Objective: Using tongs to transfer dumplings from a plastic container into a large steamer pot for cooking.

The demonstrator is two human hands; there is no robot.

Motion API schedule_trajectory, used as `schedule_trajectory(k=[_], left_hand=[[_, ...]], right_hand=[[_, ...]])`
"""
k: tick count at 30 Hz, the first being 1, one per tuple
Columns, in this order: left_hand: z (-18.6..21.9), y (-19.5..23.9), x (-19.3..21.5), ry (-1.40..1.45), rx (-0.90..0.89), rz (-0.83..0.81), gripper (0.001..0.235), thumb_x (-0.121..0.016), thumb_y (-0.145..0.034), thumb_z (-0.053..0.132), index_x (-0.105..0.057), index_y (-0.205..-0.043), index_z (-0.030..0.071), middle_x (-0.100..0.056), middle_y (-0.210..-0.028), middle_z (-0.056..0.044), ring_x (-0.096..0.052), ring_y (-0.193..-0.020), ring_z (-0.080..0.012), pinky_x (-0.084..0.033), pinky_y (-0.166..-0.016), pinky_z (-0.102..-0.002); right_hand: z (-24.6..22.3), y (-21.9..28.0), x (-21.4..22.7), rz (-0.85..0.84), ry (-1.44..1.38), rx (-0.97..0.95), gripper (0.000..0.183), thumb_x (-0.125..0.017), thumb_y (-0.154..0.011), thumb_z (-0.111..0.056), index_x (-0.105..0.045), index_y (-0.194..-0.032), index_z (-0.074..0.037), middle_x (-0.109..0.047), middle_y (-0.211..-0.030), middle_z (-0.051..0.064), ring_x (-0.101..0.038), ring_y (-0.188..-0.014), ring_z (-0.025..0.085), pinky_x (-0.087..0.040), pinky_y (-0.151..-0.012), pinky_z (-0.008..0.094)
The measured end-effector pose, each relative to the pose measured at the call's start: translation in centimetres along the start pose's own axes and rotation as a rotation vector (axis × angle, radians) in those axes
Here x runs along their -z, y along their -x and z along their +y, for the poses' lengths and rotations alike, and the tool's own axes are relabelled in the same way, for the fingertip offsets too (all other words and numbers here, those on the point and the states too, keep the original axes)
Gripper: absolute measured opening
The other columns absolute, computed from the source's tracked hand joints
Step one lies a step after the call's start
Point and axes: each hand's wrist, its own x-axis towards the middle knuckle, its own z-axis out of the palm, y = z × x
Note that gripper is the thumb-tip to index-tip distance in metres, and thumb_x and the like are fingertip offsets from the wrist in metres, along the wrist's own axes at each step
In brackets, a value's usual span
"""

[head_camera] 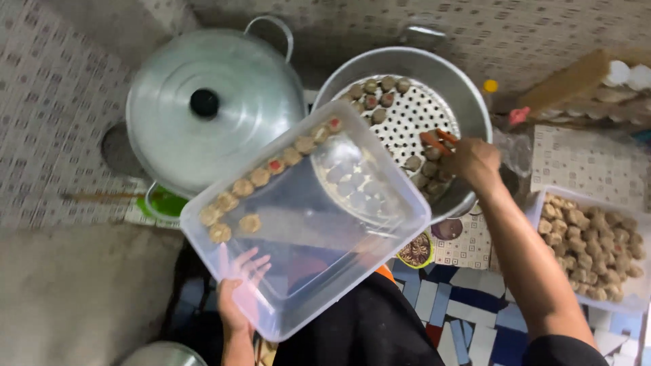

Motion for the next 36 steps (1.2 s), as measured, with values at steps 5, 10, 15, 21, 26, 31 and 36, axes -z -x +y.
schedule_trajectory(k=[5,10,15,21,26,31,36], left_hand=[[-2.6,-0.7,1.7,0.092,-0.142,-0.115,0.049,-0.045,-0.08,0.015,-0.057,-0.114,-0.018,-0.061,-0.124,-0.035,-0.065,-0.108,-0.0557,-0.054,-0.093,-0.058],[-1.2,-0.4,-0.5,-0.012,-0.119,-0.096,0.04,-0.038,-0.085,0.006,-0.059,-0.114,-0.012,-0.068,-0.115,-0.028,-0.074,-0.096,-0.0397,-0.064,-0.083,-0.045],[-1.2,-0.1,-1.2,0.06,-0.064,-0.013,0.037,-0.041,-0.084,0.004,-0.054,-0.115,-0.011,-0.063,-0.116,-0.028,-0.073,-0.092,-0.0381,-0.063,-0.079,-0.043],[-1.9,-0.6,-1.2,0.032,-0.102,-0.063,0.045,-0.043,-0.093,0.015,-0.041,-0.135,-0.001,-0.064,-0.12,-0.028,-0.073,-0.096,-0.0411,-0.062,-0.083,-0.048],[-0.4,0.0,-1.7,0.057,-0.068,-0.034,0.073,-0.047,-0.088,0.014,-0.022,-0.156,0.003,-0.061,-0.119,-0.029,-0.071,-0.097,-0.0421,-0.06,-0.087,-0.049],[0.4,0.1,-1.8,0.033,-0.062,-0.07,0.083,-0.046,-0.086,0.008,-0.011,-0.161,0.006,-0.058,-0.122,-0.031,-0.069,-0.103,-0.043,-0.058,-0.092,-0.051],[1.2,0.6,-2.0,0.02,-0.045,-0.086,0.085,-0.048,-0.087,0.01,-0.008,-0.162,0.008,-0.057,-0.12,-0.03,-0.07,-0.102,-0.0423,-0.057,-0.092,-0.051]], right_hand=[[2.1,-0.2,-0.3,0.097,-0.051,0.225,0.054,-0.046,-0.093,-0.071,-0.058,-0.14,-0.046,-0.077,-0.102,0.013,-0.075,-0.087,0.03,-0.054,-0.068,0.039],[4.2,1.1,2.6,0.257,-0.229,0.15,0.06,-0.062,-0.093,-0.049,-0.072,-0.124,0.001,-0.074,-0.101,0.035,-0.071,-0.089,0.053,-0.053,-0.064,0.06],[2.4,9.2,6.8,0.356,-0.557,0.722,0.023,-0.065,-0.108,-0.021,-0.055,-0.118,-0.004,-0.055,-0.095,0.009,-0.051,-0.084,0.021,-0.04,-0.069,0.038],[-12.4,25.5,9.0,0.172,0.147,0.831,0.057,-0.063,-0.082,-0.048,-0.056,-0.137,-0.036,-0.073,-0.108,0.002,-0.077,-0.087,0.025,-0.062,-0.072,0.042],[-15.5,23.2,5.6,0.467,0.333,1.107,0.054,-0.07,-0.079,-0.043,-0.064,-0.13,-0.027,-0.071,-0.094,0.004,-0.075,-0.078,0.029,-0.061,-0.063,0.043],[-13.4,23.6,6.5,0.471,0.374,0.994,0.061,-0.064,-0.084,-0.055,-0.059,-0.137,-0.026,-0.07,-0.093,0.006,-0.076,-0.077,0.031,-0.062,-0.064,0.044],[-14.2,24.1,5.5,0.491,0.386,0.962,0.054,-0.06,-0.088,-0.052,-0.058,-0.137,-0.032,-0.068,-0.095,0.003,-0.074,-0.077,0.029,-0.061,-0.065,0.043]])
